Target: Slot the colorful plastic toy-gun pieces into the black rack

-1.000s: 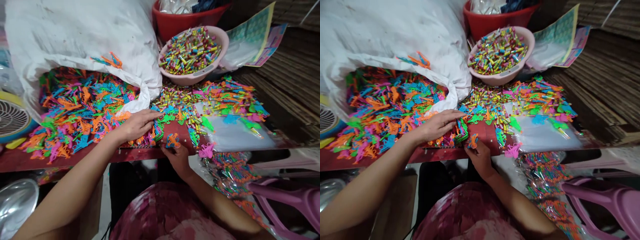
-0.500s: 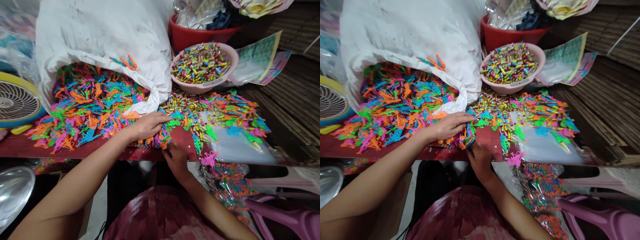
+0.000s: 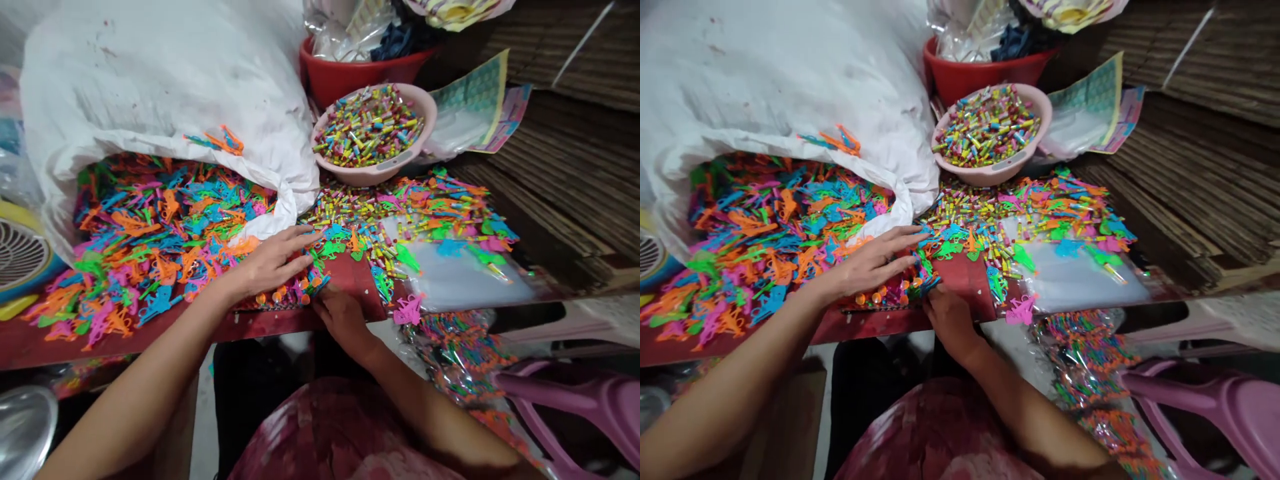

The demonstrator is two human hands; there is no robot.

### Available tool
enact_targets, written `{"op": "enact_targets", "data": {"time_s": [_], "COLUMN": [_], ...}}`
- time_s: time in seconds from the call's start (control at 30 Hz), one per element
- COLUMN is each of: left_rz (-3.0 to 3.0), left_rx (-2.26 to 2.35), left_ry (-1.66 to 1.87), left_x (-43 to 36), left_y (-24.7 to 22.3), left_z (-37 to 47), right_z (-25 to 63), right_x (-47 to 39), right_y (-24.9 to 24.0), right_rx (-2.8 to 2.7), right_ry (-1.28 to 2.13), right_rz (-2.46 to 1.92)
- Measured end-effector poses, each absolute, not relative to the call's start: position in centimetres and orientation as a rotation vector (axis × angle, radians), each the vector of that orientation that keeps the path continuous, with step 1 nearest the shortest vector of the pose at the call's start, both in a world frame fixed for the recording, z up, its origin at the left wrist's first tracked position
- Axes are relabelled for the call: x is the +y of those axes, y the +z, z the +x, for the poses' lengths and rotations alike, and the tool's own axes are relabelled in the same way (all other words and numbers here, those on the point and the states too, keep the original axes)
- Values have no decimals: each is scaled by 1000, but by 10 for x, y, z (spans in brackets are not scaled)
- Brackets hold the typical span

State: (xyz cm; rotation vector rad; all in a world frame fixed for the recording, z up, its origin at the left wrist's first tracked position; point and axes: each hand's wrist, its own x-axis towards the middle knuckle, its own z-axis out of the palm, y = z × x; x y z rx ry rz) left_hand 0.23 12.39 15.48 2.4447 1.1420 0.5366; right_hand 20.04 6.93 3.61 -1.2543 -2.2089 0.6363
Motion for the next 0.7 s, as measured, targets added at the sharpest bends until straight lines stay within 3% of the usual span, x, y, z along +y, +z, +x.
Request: {"op": "enact_targets", "data": {"time_s": [0.33, 0.7], "left_rz": [2495, 2703], "left_rx": [1267, 1350], "left_ry": [491, 473], "left_x": [82, 58], "left_y": [181, 154], "left_z": [-4, 11], "right_z": [205, 205], "right_x": [64, 70], "right_y": [32, 38], "right_rx": [-2030, -1881], "right_ry": [709, 918], "right_rz": [-1259, -1120]}}
